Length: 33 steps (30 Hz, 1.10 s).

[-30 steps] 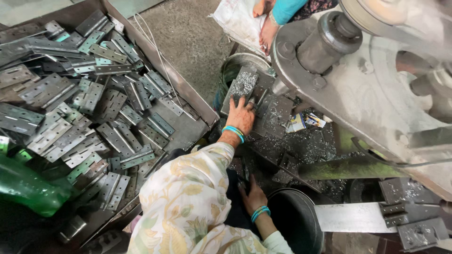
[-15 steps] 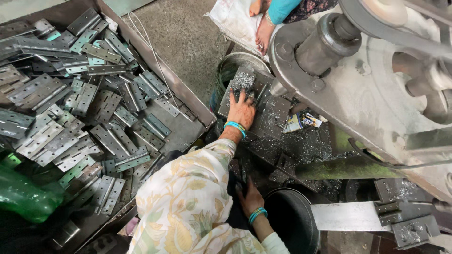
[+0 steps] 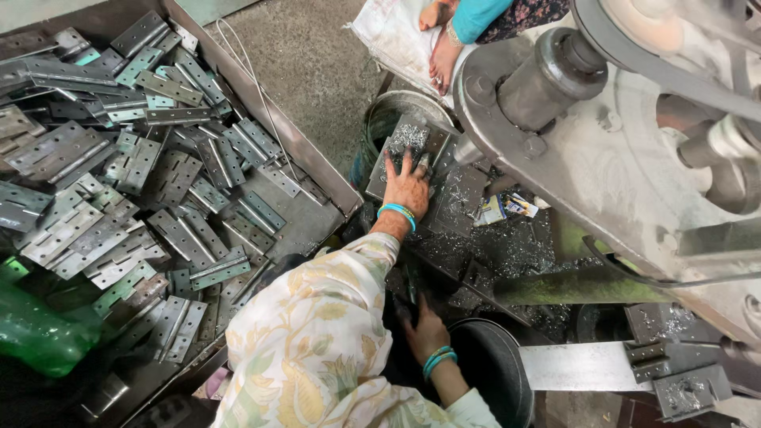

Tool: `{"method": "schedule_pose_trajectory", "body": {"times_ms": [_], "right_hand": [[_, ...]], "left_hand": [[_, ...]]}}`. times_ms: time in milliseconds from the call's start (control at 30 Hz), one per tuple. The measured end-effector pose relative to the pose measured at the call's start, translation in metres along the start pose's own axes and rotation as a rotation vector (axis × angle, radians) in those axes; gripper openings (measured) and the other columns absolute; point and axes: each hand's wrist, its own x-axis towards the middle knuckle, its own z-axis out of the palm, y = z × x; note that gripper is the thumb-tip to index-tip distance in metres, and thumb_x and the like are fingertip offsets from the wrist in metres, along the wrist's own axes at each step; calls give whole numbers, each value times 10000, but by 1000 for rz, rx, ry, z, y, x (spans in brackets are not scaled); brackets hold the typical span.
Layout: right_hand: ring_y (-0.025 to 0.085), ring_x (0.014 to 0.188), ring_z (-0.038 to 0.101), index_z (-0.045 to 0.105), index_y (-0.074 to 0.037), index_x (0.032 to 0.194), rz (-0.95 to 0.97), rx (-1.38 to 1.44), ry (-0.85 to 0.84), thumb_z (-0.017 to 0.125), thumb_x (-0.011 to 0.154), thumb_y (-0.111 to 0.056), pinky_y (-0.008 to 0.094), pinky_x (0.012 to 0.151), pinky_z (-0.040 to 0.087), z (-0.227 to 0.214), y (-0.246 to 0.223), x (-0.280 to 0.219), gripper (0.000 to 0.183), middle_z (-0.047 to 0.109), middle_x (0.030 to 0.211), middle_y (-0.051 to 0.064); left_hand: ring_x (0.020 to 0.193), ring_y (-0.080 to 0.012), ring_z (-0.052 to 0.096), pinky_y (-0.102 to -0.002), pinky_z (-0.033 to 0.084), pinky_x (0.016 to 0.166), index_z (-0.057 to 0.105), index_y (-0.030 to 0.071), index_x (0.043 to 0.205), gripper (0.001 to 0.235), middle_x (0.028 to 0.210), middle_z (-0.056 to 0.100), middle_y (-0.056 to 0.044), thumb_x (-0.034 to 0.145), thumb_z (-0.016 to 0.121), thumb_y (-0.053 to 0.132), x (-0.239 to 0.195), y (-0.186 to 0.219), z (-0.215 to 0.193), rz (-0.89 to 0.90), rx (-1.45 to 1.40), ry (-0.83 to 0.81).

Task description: The person places metal brackets one by one onto a machine press to punch holes in them.

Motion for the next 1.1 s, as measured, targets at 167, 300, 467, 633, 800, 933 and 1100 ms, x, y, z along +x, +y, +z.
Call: {"method": "schedule_pose_trajectory", "body": {"times_ms": [167,300,467,633,800,933,1100], "right_hand": [[458,1040,681,452,-132,1493,18,37,-10,567,928,-539,534,865,562,8,7,-2,705,704,1143,260],[469,1050,668,463,-175,1503,-10,43,-19,555,922,-522,547,877,551,-30,-11,-5,683,705,1139,262],[466,1052,676,471,-179,1494,12,-14,-68,560,951,-571,537,903,551,-59,-21,-3,676,706,1122,279],[453,1047,683,424,-175,1517,9,40,-16,586,912,-524,523,885,558,15,15,2,717,714,1148,245],[446,1072,663,372,-117,1519,-87,60,71,596,924,-535,505,876,552,73,52,16,761,675,1219,257],[445,1085,666,358,-109,1537,-16,36,-31,584,913,-532,504,912,550,55,39,15,787,682,1203,262],[471,1082,662,411,-130,1517,-29,-28,-88,546,937,-542,546,922,545,-20,5,7,725,688,1186,276]], "left_hand": [[1540,-370,188,-784,86,1174,630,160,1401,446,1560,466,0,1018,466,320,1,-6,2,-8,-47,58],[1528,-374,182,-787,77,1143,634,157,1387,457,1593,434,5,972,494,290,-4,-4,-3,-1,9,7],[1528,-367,171,-794,60,1149,654,156,1348,444,1593,419,8,962,492,303,-3,-5,1,3,-36,8],[1536,-373,183,-792,78,1152,675,155,1343,422,1584,449,-2,977,497,265,-3,-4,2,12,-12,24],[1516,-371,205,-780,95,1157,679,143,1331,435,1569,468,2,967,501,300,-10,-14,0,16,-27,83],[1510,-355,221,-775,101,1154,683,144,1321,439,1538,488,-2,962,504,324,-5,-6,7,9,-55,104],[1472,-339,273,-777,106,1142,705,155,1266,393,1509,517,-7,943,515,275,-11,-5,1,28,41,49]]}}
